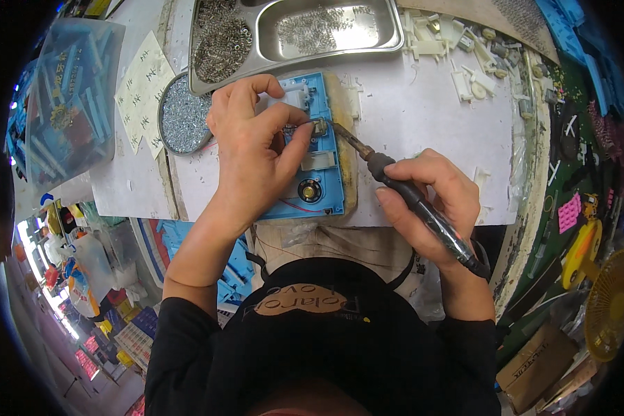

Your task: Assembling the internal components of an electronic device, including screwing the case, soldering wires, and placing parts.

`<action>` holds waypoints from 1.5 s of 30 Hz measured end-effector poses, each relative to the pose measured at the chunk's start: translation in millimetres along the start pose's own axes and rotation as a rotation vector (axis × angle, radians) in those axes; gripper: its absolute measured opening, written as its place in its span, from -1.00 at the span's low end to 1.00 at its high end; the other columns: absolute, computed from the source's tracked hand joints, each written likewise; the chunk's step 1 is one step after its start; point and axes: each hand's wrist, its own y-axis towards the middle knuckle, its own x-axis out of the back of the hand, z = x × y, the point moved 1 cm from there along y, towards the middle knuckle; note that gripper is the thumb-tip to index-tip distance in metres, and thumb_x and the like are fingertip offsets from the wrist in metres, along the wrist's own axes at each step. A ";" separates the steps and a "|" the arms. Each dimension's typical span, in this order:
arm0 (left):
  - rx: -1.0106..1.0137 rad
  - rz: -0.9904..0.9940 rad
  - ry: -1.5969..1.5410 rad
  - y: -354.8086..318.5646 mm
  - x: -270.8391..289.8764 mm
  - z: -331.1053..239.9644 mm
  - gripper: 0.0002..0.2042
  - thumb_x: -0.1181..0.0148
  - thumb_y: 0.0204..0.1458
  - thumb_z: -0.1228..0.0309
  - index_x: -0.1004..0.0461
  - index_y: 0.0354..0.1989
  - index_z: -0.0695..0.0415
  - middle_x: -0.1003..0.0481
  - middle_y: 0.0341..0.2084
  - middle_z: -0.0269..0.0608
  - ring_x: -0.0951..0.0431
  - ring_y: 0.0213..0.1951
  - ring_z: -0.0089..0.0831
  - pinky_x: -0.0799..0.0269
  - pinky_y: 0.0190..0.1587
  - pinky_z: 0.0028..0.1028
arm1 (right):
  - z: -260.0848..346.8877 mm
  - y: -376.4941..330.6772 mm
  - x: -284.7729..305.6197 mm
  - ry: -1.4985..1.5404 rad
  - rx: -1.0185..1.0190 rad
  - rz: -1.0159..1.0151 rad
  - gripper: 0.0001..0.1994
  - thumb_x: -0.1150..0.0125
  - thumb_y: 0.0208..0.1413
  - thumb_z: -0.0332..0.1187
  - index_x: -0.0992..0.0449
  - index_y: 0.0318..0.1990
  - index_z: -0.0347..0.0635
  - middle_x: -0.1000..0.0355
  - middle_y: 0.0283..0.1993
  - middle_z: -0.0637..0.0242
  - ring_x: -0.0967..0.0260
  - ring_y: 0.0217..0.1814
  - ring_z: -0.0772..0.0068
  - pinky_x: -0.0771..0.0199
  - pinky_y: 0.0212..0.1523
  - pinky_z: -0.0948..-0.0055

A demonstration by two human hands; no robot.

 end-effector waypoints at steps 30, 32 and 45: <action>-0.001 -0.005 0.000 1.0 -0.8 0.5 -0.89 -0.41 -0.18 0.41 -0.64 -0.43 0.01 -0.42 -0.10 -0.27 -0.34 -0.03 -0.20 -0.10 0.04 -0.22 | 2.0 5.7 -2.2 -0.015 -0.042 0.021 -0.74 -0.45 -0.01 -0.53 -0.56 -0.15 -0.28 -0.46 -0.41 0.30 -0.30 -0.46 0.54 -0.25 -0.42 0.56; 0.005 0.002 -0.006 0.9 -0.5 0.4 -0.89 -0.41 -0.18 0.41 -0.64 -0.42 0.01 -0.42 -0.10 -0.27 -0.35 -0.03 -0.20 -0.10 0.04 -0.22 | 1.8 4.5 -0.5 -0.003 -0.045 0.008 -0.74 -0.45 -0.01 -0.53 -0.56 -0.15 -0.28 -0.46 -0.41 0.30 -0.31 -0.46 0.55 -0.25 -0.42 0.56; 0.002 0.002 0.021 1.8 0.3 -0.9 -0.89 -0.41 -0.18 0.42 -0.64 -0.43 0.02 -0.42 -0.11 -0.26 -0.36 -0.04 -0.20 -0.11 0.04 -0.21 | 0.9 4.7 -0.6 -0.005 -0.030 0.014 -0.74 -0.45 0.02 -0.51 -0.55 -0.13 -0.27 -0.46 -0.41 0.30 -0.30 -0.45 0.55 -0.23 -0.43 0.56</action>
